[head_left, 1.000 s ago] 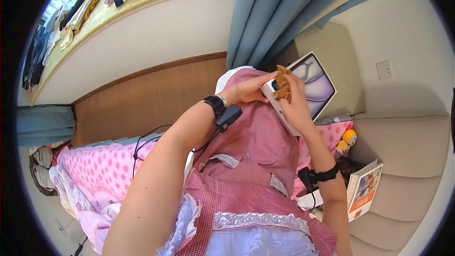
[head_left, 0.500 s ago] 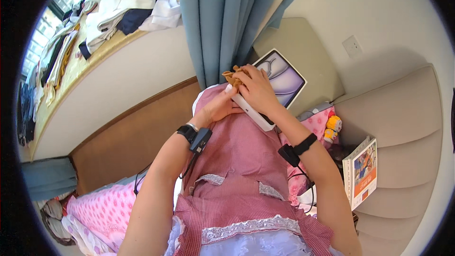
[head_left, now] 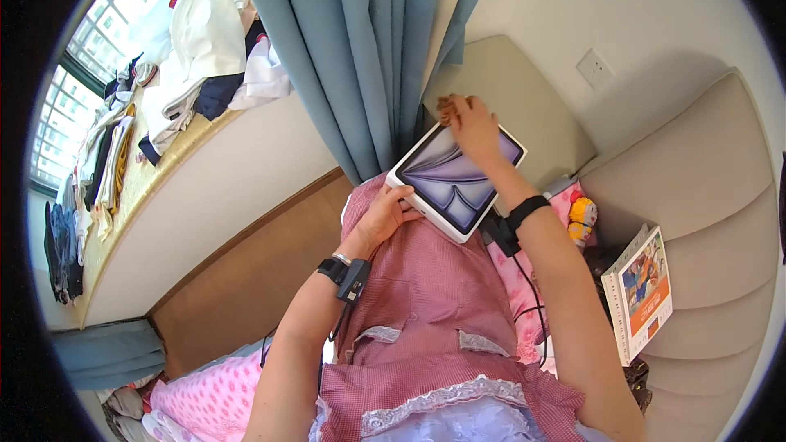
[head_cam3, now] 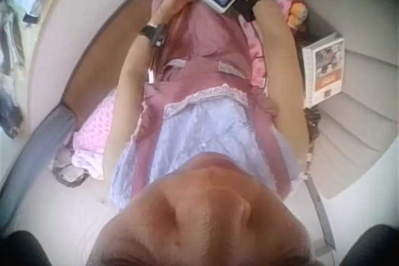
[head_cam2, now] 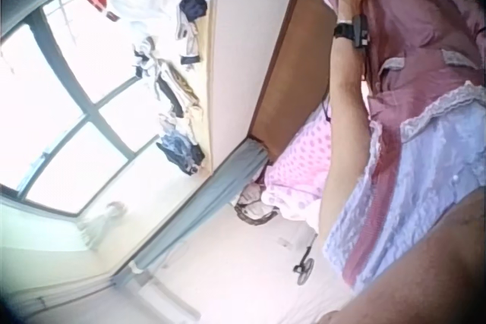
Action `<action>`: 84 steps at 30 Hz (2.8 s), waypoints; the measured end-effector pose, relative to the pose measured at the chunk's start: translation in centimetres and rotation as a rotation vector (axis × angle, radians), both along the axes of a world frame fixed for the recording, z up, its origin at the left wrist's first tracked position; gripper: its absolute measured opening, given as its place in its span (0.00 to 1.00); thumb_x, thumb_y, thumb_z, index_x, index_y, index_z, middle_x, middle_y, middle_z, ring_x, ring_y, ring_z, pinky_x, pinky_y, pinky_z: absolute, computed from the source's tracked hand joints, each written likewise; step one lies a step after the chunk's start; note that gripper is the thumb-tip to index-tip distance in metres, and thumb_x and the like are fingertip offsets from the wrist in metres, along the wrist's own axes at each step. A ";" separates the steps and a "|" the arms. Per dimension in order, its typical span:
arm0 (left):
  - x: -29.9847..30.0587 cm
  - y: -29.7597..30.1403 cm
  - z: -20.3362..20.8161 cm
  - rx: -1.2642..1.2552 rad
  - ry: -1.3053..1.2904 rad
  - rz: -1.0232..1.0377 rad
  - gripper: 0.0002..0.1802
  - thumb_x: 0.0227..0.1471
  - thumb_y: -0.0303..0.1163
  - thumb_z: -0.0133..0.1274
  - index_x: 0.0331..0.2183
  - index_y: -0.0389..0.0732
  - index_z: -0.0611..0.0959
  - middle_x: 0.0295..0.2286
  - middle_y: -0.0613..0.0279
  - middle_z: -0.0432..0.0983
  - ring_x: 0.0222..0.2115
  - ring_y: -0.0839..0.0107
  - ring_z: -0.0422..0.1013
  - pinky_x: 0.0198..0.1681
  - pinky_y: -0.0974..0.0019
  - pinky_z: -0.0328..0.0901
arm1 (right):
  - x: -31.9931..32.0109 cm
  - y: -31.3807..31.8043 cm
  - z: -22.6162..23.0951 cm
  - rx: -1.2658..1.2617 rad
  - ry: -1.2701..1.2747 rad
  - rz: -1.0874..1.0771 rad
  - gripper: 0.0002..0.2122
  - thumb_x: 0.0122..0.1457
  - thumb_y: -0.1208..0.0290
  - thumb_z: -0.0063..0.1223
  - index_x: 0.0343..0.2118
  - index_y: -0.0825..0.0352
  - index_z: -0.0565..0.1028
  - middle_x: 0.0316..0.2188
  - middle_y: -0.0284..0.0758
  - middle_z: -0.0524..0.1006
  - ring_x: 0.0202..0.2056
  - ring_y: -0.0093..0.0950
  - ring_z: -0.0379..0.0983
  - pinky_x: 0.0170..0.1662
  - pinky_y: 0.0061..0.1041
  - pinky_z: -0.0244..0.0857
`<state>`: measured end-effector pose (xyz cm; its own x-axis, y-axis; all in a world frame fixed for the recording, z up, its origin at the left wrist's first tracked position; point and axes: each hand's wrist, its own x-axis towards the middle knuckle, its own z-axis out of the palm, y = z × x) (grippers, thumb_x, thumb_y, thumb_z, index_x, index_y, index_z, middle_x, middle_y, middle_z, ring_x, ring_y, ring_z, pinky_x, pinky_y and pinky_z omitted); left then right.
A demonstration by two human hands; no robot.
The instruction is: Wipe down the iPad box and organizing items on a nightstand.
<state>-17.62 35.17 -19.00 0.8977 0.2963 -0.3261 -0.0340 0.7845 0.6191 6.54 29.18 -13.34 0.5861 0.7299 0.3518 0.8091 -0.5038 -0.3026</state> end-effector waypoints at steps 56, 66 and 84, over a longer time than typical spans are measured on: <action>-13.6 -0.3 14.3 1.284 0.386 -0.222 0.27 0.38 0.33 0.68 0.43 0.38 0.80 0.40 0.55 0.81 0.41 0.63 0.78 0.47 0.62 0.71 | -20.1 -5.8 12.8 0.363 0.159 0.835 0.08 0.51 0.66 0.58 0.33 0.60 0.77 0.37 0.33 0.75 0.46 0.34 0.74 0.47 0.30 0.71; -12.5 0.0 15.7 1.322 0.356 -0.176 0.35 0.35 0.30 0.65 0.50 0.35 0.79 0.42 0.52 0.81 0.44 0.62 0.77 0.50 0.64 0.69 | -11.9 -7.7 11.2 0.401 0.098 0.258 0.06 0.58 0.69 0.56 0.37 0.62 0.77 0.37 0.35 0.75 0.39 0.37 0.74 0.41 0.34 0.71; -13.7 -0.5 14.7 1.322 0.444 -0.181 0.35 0.36 0.28 0.66 0.50 0.33 0.77 0.42 0.52 0.80 0.42 0.64 0.77 0.47 0.64 0.70 | -16.0 -5.7 11.4 0.341 0.070 0.610 0.08 0.50 0.69 0.59 0.34 0.62 0.76 0.36 0.35 0.75 0.39 0.36 0.72 0.48 0.34 0.67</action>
<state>-31.34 34.68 -4.31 0.8529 0.4958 -0.1634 0.3939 -0.4058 0.8247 -9.46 23.45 -1.89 0.1366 0.7911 0.5963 0.8899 0.1665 -0.4248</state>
